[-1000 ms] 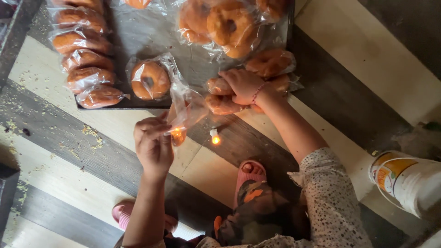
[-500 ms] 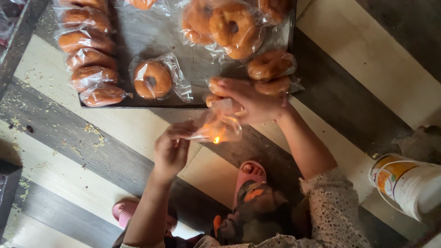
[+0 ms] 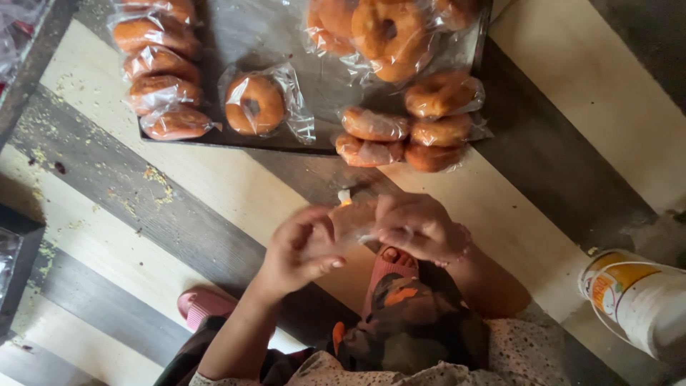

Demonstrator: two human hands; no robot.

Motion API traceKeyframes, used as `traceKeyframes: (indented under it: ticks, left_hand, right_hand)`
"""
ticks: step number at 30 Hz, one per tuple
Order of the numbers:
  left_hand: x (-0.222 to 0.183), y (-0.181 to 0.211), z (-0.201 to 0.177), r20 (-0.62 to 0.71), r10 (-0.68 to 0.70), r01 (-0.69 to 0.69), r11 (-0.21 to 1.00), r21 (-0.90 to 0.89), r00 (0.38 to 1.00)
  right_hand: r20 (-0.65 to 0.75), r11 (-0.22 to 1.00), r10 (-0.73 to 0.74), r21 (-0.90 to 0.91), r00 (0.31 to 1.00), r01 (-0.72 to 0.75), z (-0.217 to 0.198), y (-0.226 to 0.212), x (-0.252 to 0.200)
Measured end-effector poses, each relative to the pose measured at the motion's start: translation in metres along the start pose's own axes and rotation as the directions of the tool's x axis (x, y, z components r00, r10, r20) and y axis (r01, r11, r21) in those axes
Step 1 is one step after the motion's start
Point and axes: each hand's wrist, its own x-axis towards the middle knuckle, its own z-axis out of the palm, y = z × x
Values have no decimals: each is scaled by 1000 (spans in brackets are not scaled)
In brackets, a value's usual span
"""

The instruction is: The person places individual donuts into plastic sleeves and uses a small flame to heat-seal the edges, then organizes the sealed packages on a large tray.

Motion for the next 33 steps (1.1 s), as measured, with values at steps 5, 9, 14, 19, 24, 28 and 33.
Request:
traceKeyframes:
  ticks: [5, 9, 14, 19, 24, 28, 33]
  left_hand:
    - [-25, -17, 8, 154, 102, -134, 968, 212, 983]
    - [-13, 25, 37, 171, 467, -496, 838, 227, 867]
    - [2, 33, 40, 355, 446, -509, 855, 105, 822]
    - [-39, -47, 35, 393, 15, -95, 978, 186, 919]
    - [-33, -59, 37, 97, 217, -230, 960, 157, 971]
    - [-43, -108, 45, -21, -422, 400, 873, -278, 907]
    - [-49, -142, 48, -23, -496, 496, 868, -5, 868]
  right_hand:
    - [-21, 993, 48, -108, 999, -50, 12, -14, -14]
    - [9, 954, 189, -239, 982, -181, 18, 1, -45]
    - [135, 735, 675, -208, 725, -646, 44, 8, -37]
    - [-27, 744, 553, -435, 833, -508, 35, 18, -51]
    - [269, 910, 220, -402, 938, -98, 47, 24, -58]
    - [200, 832, 140, -554, 970, -5, 56, 28, -53]
    - [176, 858, 58, -512, 983, 41, 59, 27, -42]
